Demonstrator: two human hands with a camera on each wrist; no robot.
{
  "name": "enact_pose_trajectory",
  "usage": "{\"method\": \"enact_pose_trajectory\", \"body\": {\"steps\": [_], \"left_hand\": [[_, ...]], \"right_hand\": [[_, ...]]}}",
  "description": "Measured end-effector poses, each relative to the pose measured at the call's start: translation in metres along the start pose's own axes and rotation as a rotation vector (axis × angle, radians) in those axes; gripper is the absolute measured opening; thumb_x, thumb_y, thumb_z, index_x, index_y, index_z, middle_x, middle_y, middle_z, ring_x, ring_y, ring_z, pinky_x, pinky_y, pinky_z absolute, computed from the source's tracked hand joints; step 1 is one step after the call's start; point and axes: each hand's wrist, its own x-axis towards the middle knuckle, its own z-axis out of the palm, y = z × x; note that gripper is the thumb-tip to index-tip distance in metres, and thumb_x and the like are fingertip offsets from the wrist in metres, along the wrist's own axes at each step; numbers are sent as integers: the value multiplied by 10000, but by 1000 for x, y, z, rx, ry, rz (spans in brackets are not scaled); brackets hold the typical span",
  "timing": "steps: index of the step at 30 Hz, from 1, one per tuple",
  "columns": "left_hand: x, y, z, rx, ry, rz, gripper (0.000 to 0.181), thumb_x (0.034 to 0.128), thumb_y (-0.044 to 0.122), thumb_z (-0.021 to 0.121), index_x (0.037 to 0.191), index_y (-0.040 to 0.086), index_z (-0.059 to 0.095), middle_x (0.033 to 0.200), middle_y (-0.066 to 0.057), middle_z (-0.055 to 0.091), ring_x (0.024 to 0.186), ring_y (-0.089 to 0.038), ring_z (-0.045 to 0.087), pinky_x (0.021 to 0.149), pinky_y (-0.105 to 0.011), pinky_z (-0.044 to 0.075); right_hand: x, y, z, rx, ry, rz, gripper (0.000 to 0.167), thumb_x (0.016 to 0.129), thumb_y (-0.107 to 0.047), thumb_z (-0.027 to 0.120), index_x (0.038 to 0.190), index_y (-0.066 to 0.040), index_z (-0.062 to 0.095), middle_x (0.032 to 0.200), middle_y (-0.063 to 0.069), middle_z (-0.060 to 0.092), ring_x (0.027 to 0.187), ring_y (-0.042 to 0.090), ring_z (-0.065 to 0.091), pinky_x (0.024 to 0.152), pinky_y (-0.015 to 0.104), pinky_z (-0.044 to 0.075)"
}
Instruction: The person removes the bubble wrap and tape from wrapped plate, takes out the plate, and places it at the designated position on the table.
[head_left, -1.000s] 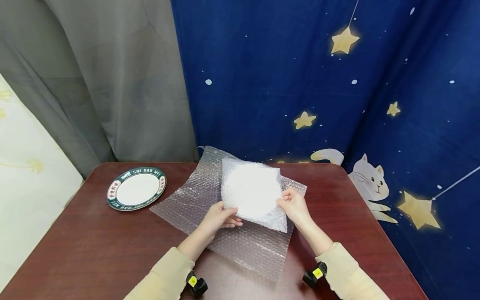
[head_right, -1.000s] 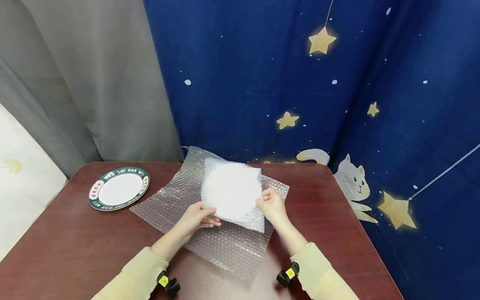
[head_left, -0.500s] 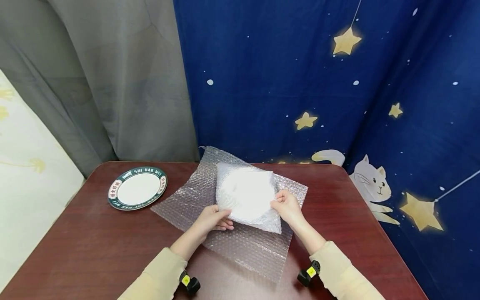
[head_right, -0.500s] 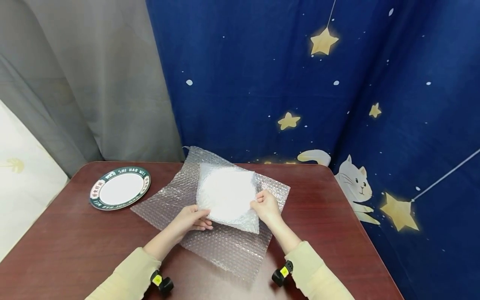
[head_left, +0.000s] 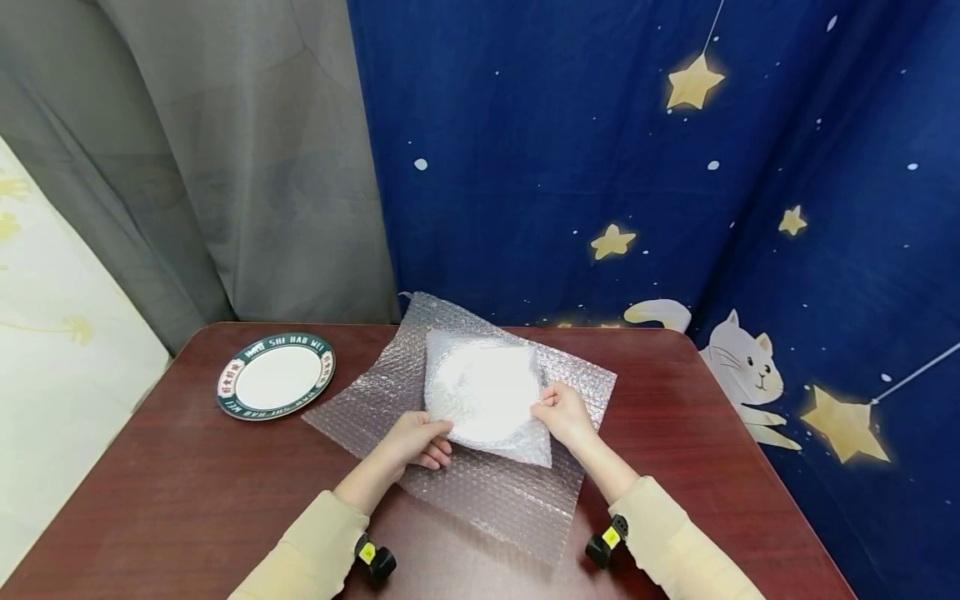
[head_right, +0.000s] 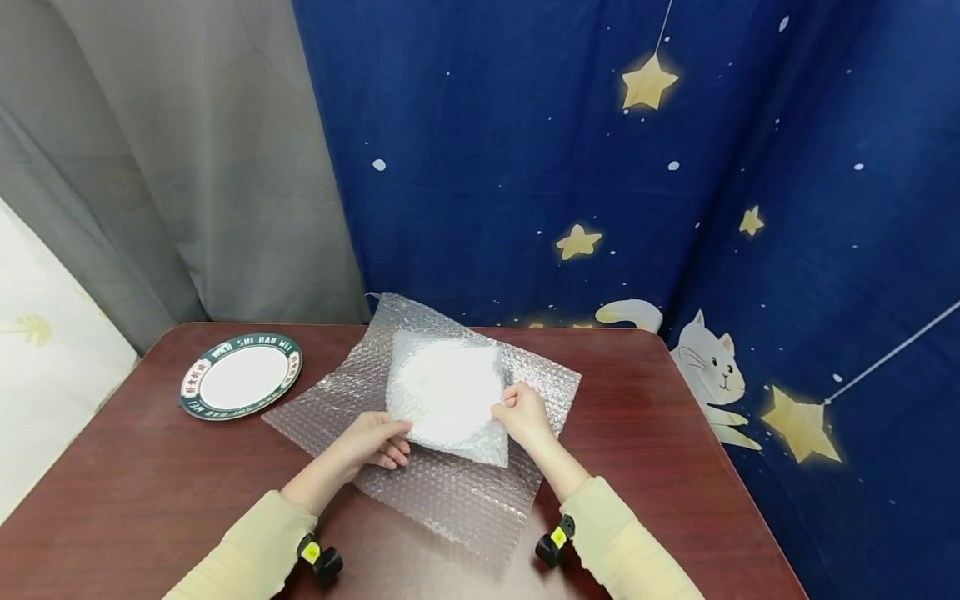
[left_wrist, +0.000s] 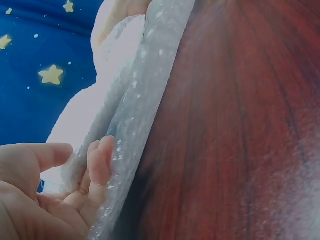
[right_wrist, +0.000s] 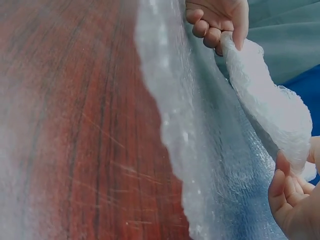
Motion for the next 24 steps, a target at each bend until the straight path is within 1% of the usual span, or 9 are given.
{"method": "enact_pose_trajectory", "body": {"steps": [2,8,13,17,21,24], "left_hand": [[0,1,0,9,12,-23,189,921,135,566,857,-39,526,623,-89,615,472,-131,607,432,-224,512],[3,1,-1,43,32,-60,202,924,132,558,838,-50,537,586,-77,577,428,-118,573,404,-227,501],[5,-2,0,49,50,-67,216,926,132,555,855,-72,548,583,-86,576,426,-128,574,401,-232,501],[6,-4,-1,48,52,-70,196,929,127,550,877,-62,537,585,-92,578,427,-135,578,399,-229,498],[8,-6,-1,55,54,-69,192,927,126,547,882,-60,538,584,-99,582,424,-141,583,398,-229,498],[9,-7,-1,65,59,-66,197,926,127,545,868,-62,546,580,-101,586,422,-140,583,396,-231,498]], "right_hand": [[1,1,2,1,-9,5,158,719,-2,676,819,-2,554,684,30,521,609,140,471,578,279,422],[6,7,7,-12,-24,23,168,730,-12,680,847,5,561,707,45,533,639,157,484,600,298,439],[9,15,11,-28,-32,30,159,729,-29,684,805,-31,544,669,27,524,618,152,478,590,297,428],[10,18,13,-41,-35,20,152,730,-29,684,769,-55,539,627,6,492,580,143,447,562,289,405],[11,20,14,-43,-41,22,145,732,-30,684,764,-56,545,608,0,479,555,134,432,532,281,395],[11,21,15,-31,-54,44,146,743,-30,685,772,-54,544,603,2,482,548,135,427,526,276,391]]}}
